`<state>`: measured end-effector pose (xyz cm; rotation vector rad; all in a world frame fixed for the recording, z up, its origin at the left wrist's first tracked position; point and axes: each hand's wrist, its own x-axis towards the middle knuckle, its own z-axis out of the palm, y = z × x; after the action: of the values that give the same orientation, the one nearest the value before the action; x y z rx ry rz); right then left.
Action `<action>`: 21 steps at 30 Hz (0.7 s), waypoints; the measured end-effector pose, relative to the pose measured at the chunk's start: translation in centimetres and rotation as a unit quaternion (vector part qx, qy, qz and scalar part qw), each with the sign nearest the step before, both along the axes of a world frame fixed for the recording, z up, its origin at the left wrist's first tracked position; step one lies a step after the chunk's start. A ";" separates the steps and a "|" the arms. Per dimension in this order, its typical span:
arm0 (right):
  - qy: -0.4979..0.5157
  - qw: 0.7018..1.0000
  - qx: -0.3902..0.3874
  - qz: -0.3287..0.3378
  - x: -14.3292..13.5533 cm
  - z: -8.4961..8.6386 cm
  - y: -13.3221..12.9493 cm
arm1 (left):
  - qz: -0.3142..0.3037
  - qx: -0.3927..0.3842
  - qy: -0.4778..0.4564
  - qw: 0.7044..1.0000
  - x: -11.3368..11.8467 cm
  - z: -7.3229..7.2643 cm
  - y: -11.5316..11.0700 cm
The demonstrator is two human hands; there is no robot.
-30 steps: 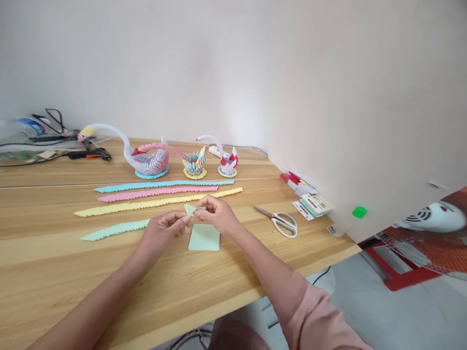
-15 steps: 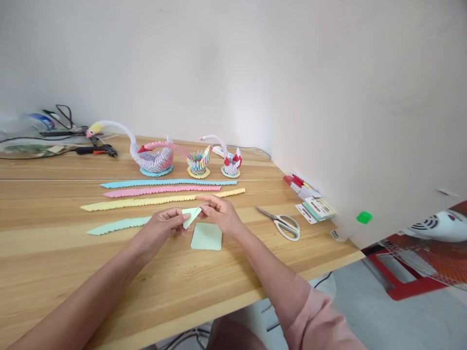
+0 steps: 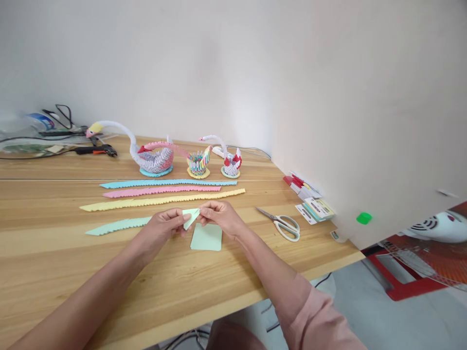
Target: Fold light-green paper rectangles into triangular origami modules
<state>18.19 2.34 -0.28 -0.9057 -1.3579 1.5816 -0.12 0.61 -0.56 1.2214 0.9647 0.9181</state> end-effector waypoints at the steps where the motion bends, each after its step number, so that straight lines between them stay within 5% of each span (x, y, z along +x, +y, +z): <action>1: -0.009 1.000 0.007 -0.002 0.0 0.1 0.0 | 0.001 0.003 0.003 1.000 0.0 0.0 0.0; 9: -0.108 0.989 0.098 -0.012 0.0 0.1 0.0 | 0.004 0.022 0.034 0.999 0.1 -0.2 0.1; 18: -0.205 0.951 0.225 -0.053 0.4 0.4 -0.4 | 0.014 -0.007 0.016 1.000 -0.1 0.2 0.1; 21: -0.250 0.918 0.303 -0.058 0.7 0.7 -0.4 | 0.011 -0.024 -0.012 1.000 -0.1 0.3 0.1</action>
<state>18.84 1.93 0.43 -0.9963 -1.9590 0.7610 -0.25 0.74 -0.22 1.1584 0.9784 0.9202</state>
